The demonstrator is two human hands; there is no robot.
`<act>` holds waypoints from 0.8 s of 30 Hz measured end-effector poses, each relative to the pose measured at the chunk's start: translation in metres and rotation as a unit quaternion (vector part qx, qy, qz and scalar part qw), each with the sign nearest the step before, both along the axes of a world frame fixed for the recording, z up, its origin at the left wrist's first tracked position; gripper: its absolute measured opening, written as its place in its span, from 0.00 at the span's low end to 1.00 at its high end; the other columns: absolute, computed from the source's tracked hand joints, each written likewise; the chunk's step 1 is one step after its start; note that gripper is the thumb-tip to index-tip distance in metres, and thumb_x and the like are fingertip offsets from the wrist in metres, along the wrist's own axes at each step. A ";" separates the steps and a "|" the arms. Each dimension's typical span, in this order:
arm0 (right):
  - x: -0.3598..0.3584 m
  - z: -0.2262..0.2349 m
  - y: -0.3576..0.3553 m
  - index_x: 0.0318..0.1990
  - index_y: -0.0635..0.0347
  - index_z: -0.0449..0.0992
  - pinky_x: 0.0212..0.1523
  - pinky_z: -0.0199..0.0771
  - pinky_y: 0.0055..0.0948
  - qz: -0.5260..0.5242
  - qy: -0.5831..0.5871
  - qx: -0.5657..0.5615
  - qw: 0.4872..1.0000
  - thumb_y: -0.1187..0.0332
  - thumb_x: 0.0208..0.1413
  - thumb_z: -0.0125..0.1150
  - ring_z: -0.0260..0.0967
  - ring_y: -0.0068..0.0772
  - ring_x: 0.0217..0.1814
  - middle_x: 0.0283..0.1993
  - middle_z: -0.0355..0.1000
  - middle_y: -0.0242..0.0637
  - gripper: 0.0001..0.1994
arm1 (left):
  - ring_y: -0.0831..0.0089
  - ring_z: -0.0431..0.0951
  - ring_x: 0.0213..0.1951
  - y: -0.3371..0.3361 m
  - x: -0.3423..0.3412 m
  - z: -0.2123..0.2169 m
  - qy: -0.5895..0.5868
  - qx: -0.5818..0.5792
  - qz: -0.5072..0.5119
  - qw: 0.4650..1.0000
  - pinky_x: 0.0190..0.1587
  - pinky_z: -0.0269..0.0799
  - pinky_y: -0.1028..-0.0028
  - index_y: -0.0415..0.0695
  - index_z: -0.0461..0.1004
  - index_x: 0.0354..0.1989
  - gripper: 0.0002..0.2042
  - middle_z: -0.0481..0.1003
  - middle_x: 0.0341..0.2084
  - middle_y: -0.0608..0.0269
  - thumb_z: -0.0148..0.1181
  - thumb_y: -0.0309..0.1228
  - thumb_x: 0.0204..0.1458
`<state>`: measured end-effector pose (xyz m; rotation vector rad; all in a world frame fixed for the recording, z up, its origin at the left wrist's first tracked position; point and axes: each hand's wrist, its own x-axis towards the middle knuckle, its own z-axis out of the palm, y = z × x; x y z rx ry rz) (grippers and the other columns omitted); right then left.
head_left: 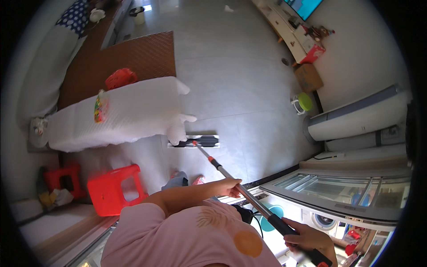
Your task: The person mops the tiled floor of a living room and dining area using a flat mop. They move around furniture, including a TV stand, sofa, and dining table, to clean different sections of the floor.
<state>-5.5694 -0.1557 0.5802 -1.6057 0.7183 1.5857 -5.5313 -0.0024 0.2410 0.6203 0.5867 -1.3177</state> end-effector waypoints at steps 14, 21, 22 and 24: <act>0.118 -0.037 -0.071 0.57 0.58 0.35 0.14 0.60 0.19 -0.110 -0.164 0.027 0.980 0.75 0.46 0.49 0.58 0.19 0.13 0.17 0.59 0.32 0.34 | 0.74 0.69 0.22 -0.079 0.234 0.008 -0.096 -0.068 0.002 0.993 0.31 0.67 0.74 0.46 0.63 0.17 0.11 0.68 0.17 0.62 0.46 0.37 0.47; 0.309 -0.061 -0.061 0.57 0.60 0.39 0.13 0.60 0.22 -0.201 -0.235 0.101 0.946 0.76 0.44 0.49 0.57 0.22 0.14 0.15 0.59 0.33 0.33 | 0.68 0.63 0.40 -0.060 0.434 0.025 -0.056 -0.098 0.102 0.988 0.45 0.60 0.67 0.45 0.61 0.30 0.07 0.63 0.36 0.61 0.50 0.31 0.44; 0.337 -0.066 -0.059 0.56 0.60 0.41 0.14 0.59 0.22 -0.201 -0.239 0.081 0.946 0.76 0.44 0.49 0.57 0.22 0.14 0.16 0.59 0.34 0.32 | 0.68 0.63 0.40 -0.054 0.457 0.029 -0.072 -0.102 0.111 0.986 0.45 0.60 0.67 0.45 0.61 0.30 0.07 0.63 0.36 0.61 0.50 0.30 0.44; 0.396 -0.078 -0.062 0.56 0.61 0.43 0.13 0.59 0.22 -0.206 -0.251 0.047 0.945 0.77 0.43 0.50 0.57 0.23 0.14 0.17 0.60 0.35 0.31 | 0.68 0.63 0.40 -0.047 0.500 0.045 -0.096 -0.110 0.107 0.983 0.45 0.60 0.67 0.44 0.62 0.32 0.08 0.62 0.39 0.62 0.50 0.32 0.45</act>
